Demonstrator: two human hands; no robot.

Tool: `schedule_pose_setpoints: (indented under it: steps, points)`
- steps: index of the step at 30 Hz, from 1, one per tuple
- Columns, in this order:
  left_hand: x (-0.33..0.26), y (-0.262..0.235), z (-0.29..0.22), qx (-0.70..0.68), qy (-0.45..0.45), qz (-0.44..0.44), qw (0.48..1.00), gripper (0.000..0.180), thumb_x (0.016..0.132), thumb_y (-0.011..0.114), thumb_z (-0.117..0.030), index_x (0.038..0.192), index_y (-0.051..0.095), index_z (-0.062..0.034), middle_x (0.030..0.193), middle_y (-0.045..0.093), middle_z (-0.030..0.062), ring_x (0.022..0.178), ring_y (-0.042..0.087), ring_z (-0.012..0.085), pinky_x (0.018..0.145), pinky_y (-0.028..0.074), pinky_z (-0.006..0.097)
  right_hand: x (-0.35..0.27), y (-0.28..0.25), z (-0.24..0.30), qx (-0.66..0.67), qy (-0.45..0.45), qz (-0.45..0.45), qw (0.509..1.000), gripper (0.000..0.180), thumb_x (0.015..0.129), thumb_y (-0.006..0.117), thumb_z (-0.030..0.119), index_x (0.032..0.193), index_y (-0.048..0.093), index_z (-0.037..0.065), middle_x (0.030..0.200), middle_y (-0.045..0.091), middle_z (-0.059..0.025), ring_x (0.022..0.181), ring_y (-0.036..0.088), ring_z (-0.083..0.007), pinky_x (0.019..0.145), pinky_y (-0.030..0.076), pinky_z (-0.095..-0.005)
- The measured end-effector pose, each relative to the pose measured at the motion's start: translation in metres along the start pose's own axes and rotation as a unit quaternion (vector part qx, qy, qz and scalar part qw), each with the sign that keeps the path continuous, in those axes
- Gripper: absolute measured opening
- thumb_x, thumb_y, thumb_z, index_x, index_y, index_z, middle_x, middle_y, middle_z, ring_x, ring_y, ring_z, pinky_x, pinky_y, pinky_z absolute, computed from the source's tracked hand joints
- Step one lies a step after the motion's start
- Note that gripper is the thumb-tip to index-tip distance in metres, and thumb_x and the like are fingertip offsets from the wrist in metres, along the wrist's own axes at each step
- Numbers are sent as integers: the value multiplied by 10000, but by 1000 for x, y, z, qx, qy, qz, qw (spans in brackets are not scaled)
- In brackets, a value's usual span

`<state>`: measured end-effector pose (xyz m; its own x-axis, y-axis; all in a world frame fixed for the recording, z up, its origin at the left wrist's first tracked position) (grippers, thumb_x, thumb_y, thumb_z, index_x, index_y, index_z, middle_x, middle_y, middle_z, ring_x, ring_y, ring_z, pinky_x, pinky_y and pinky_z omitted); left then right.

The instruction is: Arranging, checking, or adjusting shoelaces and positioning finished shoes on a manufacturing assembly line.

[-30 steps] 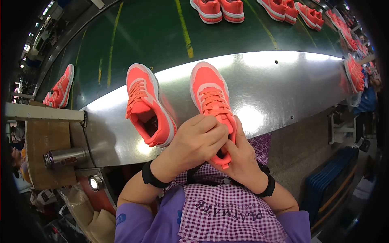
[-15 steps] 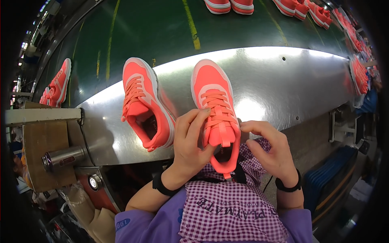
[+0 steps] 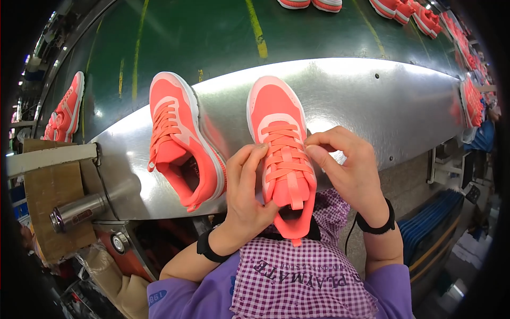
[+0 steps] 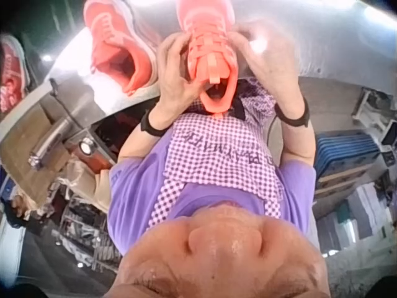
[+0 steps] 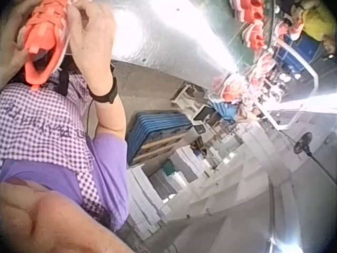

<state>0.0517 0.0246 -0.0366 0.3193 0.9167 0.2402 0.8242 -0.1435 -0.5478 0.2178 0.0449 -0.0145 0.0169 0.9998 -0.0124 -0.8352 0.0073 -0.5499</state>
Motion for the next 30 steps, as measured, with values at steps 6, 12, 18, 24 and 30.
schedule_pose_setpoints:
  steps: [6, 12, 18, 24, 30]
  points:
    - [0, 0, 5, -19, -16, -5, 1000, 750, 679, 789, -49, 1331, 425, 28, 1261, 410, 158, 1177, 489, 294, 969, 482, 377, 8, 10, -5, 33, 15, 13, 999, 183, 838, 687, 148, 942, 687, -3, 809, 653, -128, 715, 647, -233, 673, 510, -320]
    - [1, -2, 1, 1, -10, -5, 1000, 792, 653, 833, -105, 1325, 434, 19, 1255, 417, 157, 1149, 497, 289, 945, 477, 379, 24, 26, -18, 48, 56, 156, 985, 178, 848, 682, 148, 875, 652, -25, 712, 618, -91, 680, 611, -149, 639, 492, -292]
    - [-1, 1, 1, -18, -17, -21, 999, 782, 661, 821, -145, 1327, 444, 16, 1257, 439, 172, 1133, 485, 318, 937, 453, 392, 14, 49, -42, 278, 194, 285, 896, 222, 928, 602, 212, 880, 587, -5, 786, 555, 15, 737, 475, -66, 677, 427, -239]
    - [0, 6, 3, -51, -10, -25, 998, 760, 676, 779, -115, 1338, 434, 27, 1265, 456, 189, 1108, 482, 347, 949, 430, 408, 8, 46, -45, 355, 200, 265, 874, 203, 943, 567, 204, 919, 582, 3, 868, 565, 12, 831, 500, -67, 749, 420, -229]
    - [-6, 0, 9, -70, -29, -37, 996, 819, 686, 808, -138, 1362, 378, 29, 1281, 435, 183, 1147, 488, 329, 968, 447, 418, -10, -14, -17, 206, 54, 27, 977, 161, 845, 629, 75, 988, 592, 11, 947, 606, -73, 913, 578, -154, 833, 454, -284]
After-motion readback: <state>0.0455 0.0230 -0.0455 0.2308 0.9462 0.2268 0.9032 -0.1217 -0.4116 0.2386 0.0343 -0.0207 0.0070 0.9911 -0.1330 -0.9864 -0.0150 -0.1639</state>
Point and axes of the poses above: each hand's wrist, its own x-axis towards the middle knuckle, its own y-axis out of the palm, z = x × y, the point moved 10 cm from there along x, towards the middle knuckle
